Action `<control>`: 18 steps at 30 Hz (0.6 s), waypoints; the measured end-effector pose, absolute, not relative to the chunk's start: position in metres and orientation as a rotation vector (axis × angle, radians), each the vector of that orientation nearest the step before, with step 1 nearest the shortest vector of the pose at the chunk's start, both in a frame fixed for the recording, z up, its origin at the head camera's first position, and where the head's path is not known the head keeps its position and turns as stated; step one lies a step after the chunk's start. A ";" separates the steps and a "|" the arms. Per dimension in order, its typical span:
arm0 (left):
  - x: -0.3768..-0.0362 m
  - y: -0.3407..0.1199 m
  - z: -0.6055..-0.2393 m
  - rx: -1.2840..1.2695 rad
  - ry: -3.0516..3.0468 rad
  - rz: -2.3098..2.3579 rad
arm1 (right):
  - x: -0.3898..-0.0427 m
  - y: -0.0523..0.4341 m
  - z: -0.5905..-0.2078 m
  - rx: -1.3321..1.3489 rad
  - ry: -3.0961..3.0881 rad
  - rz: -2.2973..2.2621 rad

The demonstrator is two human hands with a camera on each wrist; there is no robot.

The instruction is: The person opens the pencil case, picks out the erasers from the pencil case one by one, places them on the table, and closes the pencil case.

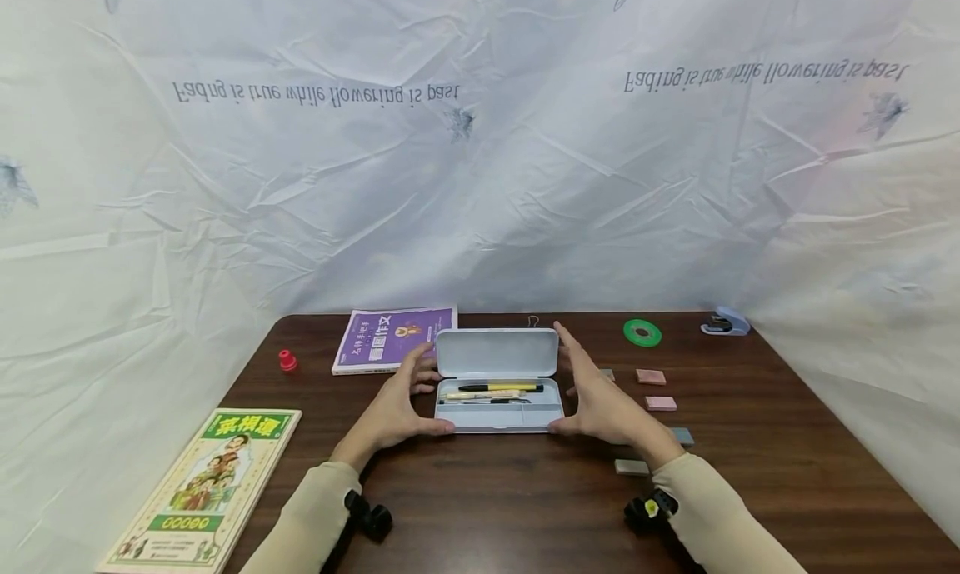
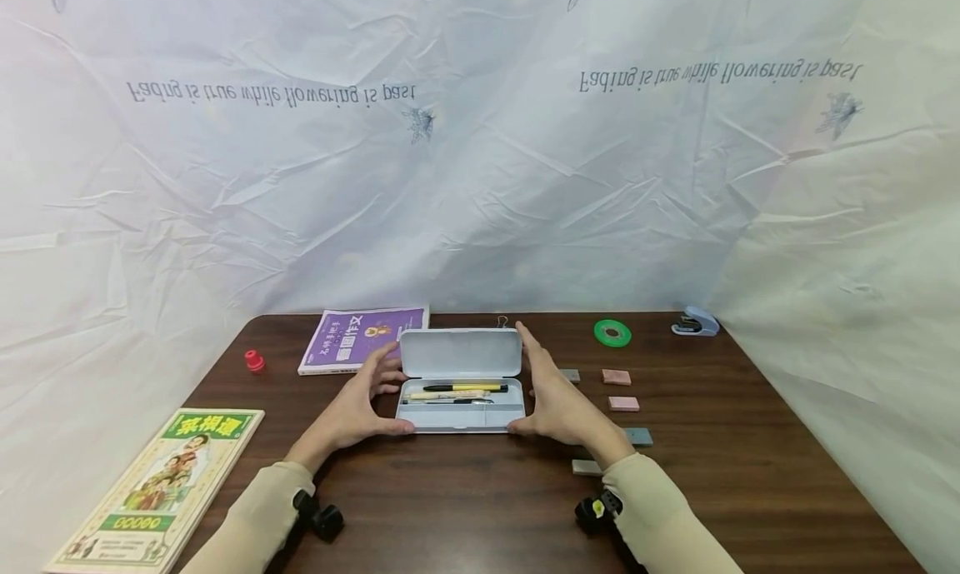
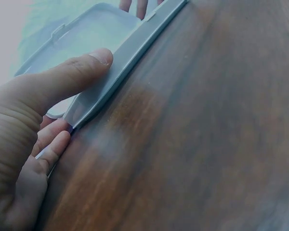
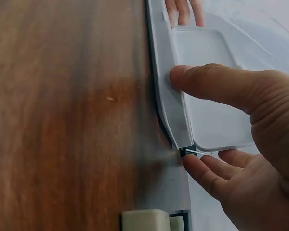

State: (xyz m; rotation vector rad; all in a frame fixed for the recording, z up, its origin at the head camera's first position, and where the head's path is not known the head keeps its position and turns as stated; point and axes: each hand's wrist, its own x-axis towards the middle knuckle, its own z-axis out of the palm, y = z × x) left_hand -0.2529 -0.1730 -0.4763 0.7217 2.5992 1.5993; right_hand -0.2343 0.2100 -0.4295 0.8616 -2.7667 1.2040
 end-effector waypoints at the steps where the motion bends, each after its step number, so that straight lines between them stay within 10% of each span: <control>1: -0.253 -0.174 -0.477 0.722 2.602 1.586 | -0.234 0.209 -0.430 0.852 -2.771 1.189; 18: -0.254 -0.175 -0.479 0.886 2.698 1.518 | -0.232 0.209 -0.429 0.942 -2.819 0.962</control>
